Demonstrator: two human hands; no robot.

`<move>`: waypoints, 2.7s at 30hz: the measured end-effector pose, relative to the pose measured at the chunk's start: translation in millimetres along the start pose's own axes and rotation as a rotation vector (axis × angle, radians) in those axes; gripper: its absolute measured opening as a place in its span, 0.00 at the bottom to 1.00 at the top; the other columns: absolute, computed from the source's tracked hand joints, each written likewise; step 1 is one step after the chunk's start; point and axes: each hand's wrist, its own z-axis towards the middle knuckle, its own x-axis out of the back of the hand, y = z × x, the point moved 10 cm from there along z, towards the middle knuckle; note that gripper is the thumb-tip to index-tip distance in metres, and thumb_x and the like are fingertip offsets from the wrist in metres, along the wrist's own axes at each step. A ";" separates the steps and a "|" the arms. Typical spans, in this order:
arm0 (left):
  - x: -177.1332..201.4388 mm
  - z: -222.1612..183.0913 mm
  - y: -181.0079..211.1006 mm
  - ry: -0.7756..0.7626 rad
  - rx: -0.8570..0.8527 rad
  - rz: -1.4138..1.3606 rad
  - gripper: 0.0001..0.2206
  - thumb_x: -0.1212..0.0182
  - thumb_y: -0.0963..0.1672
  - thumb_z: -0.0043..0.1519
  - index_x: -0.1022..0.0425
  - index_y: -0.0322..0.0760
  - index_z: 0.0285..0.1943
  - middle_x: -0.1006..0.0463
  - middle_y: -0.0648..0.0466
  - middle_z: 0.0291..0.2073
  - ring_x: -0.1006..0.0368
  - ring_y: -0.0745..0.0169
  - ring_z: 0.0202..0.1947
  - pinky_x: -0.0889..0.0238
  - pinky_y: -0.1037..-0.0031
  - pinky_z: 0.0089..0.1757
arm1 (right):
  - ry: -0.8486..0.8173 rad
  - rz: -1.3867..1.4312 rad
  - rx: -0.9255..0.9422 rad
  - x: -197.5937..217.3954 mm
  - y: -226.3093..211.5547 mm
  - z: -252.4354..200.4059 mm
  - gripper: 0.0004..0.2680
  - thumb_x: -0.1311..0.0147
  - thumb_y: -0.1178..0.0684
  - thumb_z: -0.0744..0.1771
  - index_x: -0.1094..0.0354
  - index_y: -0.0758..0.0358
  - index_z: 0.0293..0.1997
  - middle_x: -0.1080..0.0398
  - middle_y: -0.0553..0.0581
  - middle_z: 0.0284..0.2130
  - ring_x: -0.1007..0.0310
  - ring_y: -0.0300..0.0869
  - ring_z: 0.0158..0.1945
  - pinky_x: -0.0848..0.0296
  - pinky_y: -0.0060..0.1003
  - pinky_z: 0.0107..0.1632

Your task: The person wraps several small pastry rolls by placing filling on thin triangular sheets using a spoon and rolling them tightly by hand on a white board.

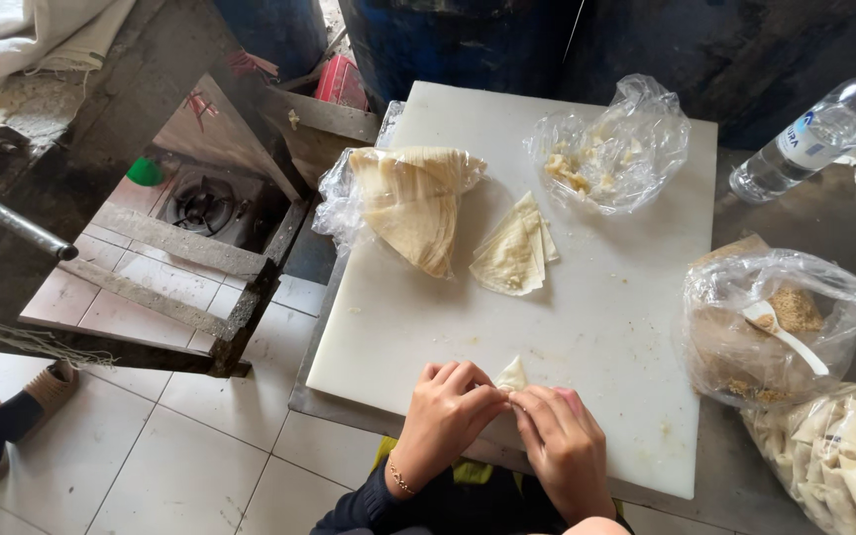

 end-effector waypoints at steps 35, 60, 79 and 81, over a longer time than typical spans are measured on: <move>9.5 -27.0 3.0 0.203 -0.049 0.056 0.04 0.34 0.47 0.60 0.18 0.46 0.38 0.22 0.59 0.37 0.26 0.57 0.41 0.38 0.65 0.42 | 0.166 -0.463 0.041 -2.0 -46.1 -27.5 0.05 0.39 0.56 0.65 0.25 0.55 0.42 0.29 0.51 0.39 0.29 0.46 0.45 0.25 0.39 0.43; 6.1 -22.2 10.6 0.196 -0.045 0.095 0.05 0.32 0.45 0.58 0.17 0.48 0.41 0.22 0.59 0.38 0.25 0.58 0.41 0.37 0.66 0.42 | 0.187 -0.495 0.034 -12.9 -27.5 -33.1 0.09 0.43 0.59 0.63 0.25 0.58 0.46 0.30 0.51 0.36 0.28 0.45 0.45 0.25 0.37 0.45; 7.7 -18.2 20.7 0.171 -0.037 0.101 0.06 0.34 0.43 0.59 0.19 0.45 0.44 0.23 0.57 0.37 0.26 0.57 0.39 0.38 0.66 0.43 | 0.158 -0.461 0.099 -15.6 -24.0 -27.1 0.10 0.42 0.59 0.62 0.26 0.61 0.46 0.29 0.52 0.36 0.28 0.44 0.44 0.24 0.35 0.44; 6.9 -16.9 19.9 0.168 -0.043 0.103 0.06 0.34 0.44 0.59 0.20 0.45 0.44 0.23 0.57 0.38 0.26 0.57 0.40 0.38 0.66 0.44 | 0.162 -0.407 0.089 -11.7 -22.2 -22.5 0.09 0.42 0.59 0.62 0.26 0.61 0.45 0.29 0.52 0.36 0.28 0.44 0.44 0.24 0.36 0.44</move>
